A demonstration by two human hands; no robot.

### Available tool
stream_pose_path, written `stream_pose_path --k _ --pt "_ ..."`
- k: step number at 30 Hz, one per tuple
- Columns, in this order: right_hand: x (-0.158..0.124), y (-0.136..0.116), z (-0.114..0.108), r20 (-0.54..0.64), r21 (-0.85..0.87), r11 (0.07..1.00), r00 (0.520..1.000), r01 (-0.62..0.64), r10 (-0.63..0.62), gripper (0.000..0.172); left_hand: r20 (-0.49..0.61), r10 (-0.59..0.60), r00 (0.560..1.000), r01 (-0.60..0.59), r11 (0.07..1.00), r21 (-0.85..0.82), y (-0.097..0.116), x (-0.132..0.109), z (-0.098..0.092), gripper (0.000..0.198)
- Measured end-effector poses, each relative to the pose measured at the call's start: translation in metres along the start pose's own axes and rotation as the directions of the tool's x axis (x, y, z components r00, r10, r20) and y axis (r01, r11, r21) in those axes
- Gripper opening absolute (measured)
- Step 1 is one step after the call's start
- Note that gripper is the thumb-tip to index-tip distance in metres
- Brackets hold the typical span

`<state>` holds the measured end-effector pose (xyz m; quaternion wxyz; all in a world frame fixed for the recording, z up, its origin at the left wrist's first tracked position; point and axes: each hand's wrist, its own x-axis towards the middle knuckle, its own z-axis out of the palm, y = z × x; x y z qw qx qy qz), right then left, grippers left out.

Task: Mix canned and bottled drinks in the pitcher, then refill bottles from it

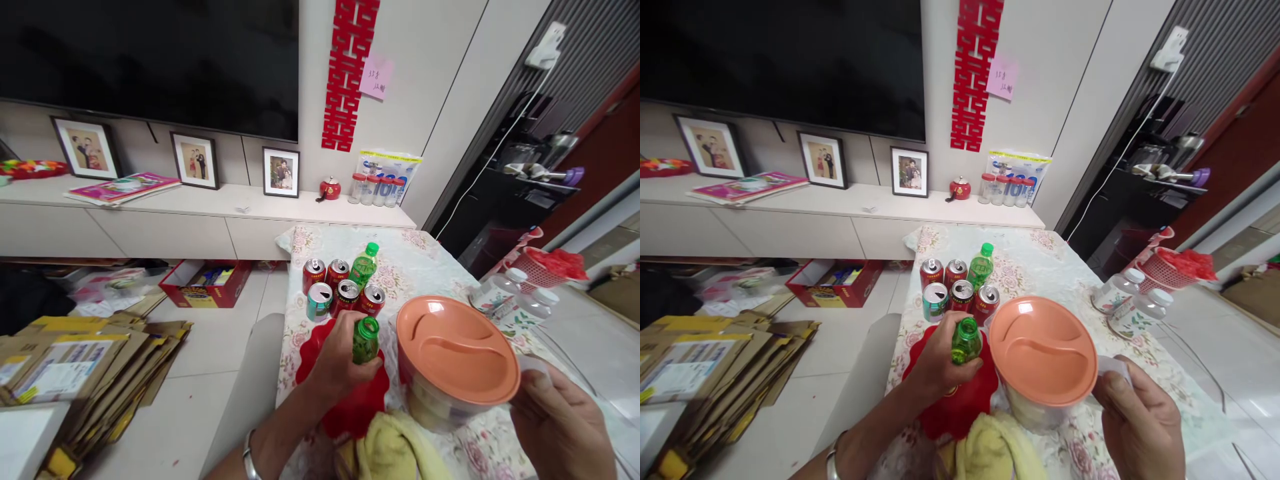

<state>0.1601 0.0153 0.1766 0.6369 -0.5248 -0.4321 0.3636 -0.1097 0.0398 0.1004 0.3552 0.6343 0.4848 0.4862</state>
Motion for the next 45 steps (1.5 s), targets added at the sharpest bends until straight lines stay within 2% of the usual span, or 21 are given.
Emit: stream_pose_path --k 4,7,17,23,29,45 --pt "-0.001 -0.002 0.001 -0.038 -0.014 0.998 0.997 -0.067 0.067 0.049 0.0 0.012 1.0 -0.012 1.0 -0.007 -0.004 0.0 0.002 0.054" --pt "-0.001 -0.002 0.001 -0.025 -0.036 0.996 0.996 -0.082 0.081 0.049 -0.005 0.013 1.0 -0.013 1.0 -0.003 -0.005 0.0 0.003 0.054" --pt "0.004 0.0 0.004 0.024 -0.097 0.995 0.999 -0.039 0.041 0.046 0.0 0.017 1.0 -0.017 1.0 -0.003 -0.004 -0.002 0.002 0.052" --pt "0.006 -0.007 0.006 0.048 -0.143 0.99 0.999 0.013 -0.006 0.048 -0.004 0.009 1.0 -0.009 1.0 -0.017 -0.003 -0.002 0.002 0.05" --pt "0.008 -0.015 0.003 0.102 -0.192 0.979 0.994 0.063 -0.044 0.042 -0.011 0.006 1.0 -0.006 1.0 -0.011 -0.001 -0.003 0.002 0.049" --pt "0.012 -0.023 0.006 0.08 -0.222 0.97 0.994 0.095 -0.079 0.043 -0.005 0.011 1.0 -0.011 1.0 -0.024 -0.001 -0.002 0.001 0.049"
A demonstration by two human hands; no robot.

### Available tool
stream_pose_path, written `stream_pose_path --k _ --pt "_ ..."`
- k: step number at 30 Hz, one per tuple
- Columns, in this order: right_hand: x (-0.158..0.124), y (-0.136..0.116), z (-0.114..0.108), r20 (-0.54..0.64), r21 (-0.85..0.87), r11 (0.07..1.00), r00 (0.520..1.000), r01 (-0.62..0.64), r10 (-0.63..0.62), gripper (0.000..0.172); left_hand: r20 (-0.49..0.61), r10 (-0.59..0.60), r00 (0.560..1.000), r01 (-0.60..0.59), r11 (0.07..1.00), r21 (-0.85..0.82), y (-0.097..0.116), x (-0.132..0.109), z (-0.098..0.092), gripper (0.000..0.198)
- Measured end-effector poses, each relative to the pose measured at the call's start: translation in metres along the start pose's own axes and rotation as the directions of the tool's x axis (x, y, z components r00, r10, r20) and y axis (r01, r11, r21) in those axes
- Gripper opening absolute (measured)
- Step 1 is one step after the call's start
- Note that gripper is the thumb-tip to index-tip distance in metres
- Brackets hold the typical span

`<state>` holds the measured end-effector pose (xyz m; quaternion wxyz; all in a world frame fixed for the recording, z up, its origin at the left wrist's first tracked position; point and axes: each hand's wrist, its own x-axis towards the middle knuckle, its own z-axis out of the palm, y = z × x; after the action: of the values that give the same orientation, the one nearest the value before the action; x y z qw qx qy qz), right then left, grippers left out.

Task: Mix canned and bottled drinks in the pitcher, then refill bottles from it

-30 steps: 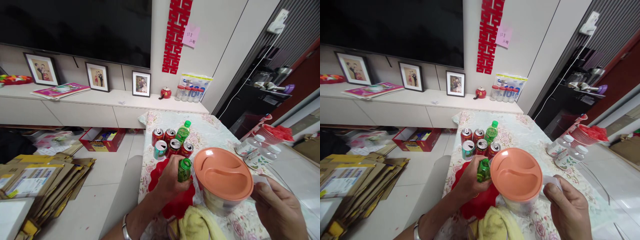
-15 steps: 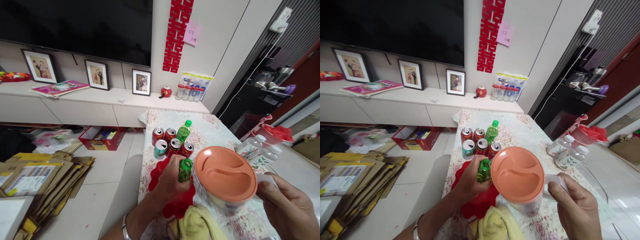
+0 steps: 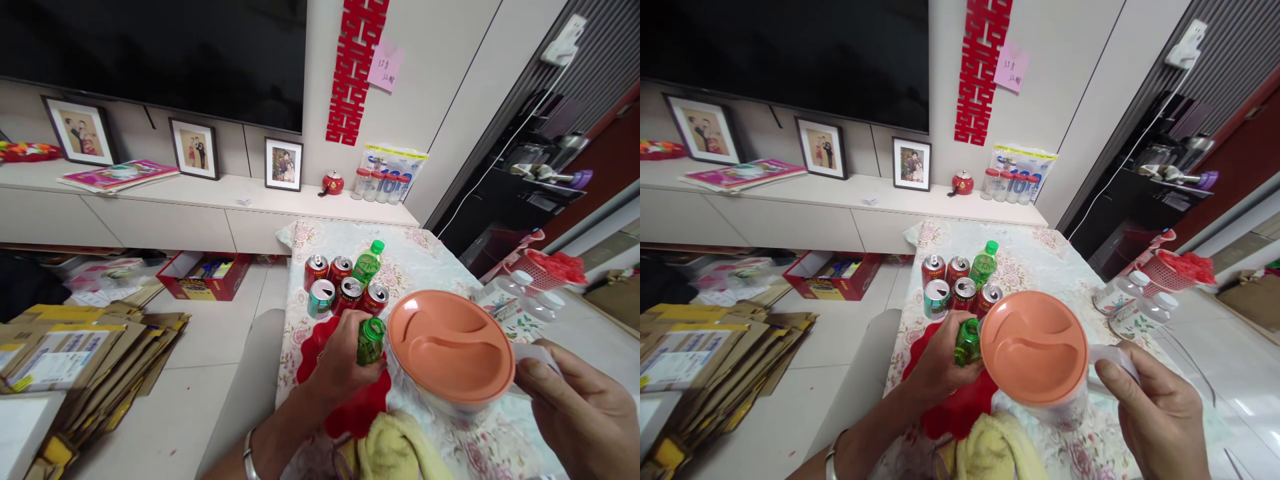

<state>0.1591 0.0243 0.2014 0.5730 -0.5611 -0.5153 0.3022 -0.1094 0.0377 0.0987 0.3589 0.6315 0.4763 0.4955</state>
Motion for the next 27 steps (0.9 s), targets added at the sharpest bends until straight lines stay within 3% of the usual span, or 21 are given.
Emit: stream_pose_path --k 18,27 --pt "0.004 -0.007 -0.008 -0.027 -0.194 0.981 0.999 0.033 -0.039 0.048 0.0 -0.008 1.0 0.008 1.0 0.007 -0.001 0.0 0.001 0.051" --pt "0.007 -0.017 -0.011 0.071 -0.414 0.877 0.97 0.242 -0.234 0.049 0.003 0.009 1.0 -0.009 1.0 0.016 -0.004 0.0 0.001 0.051"
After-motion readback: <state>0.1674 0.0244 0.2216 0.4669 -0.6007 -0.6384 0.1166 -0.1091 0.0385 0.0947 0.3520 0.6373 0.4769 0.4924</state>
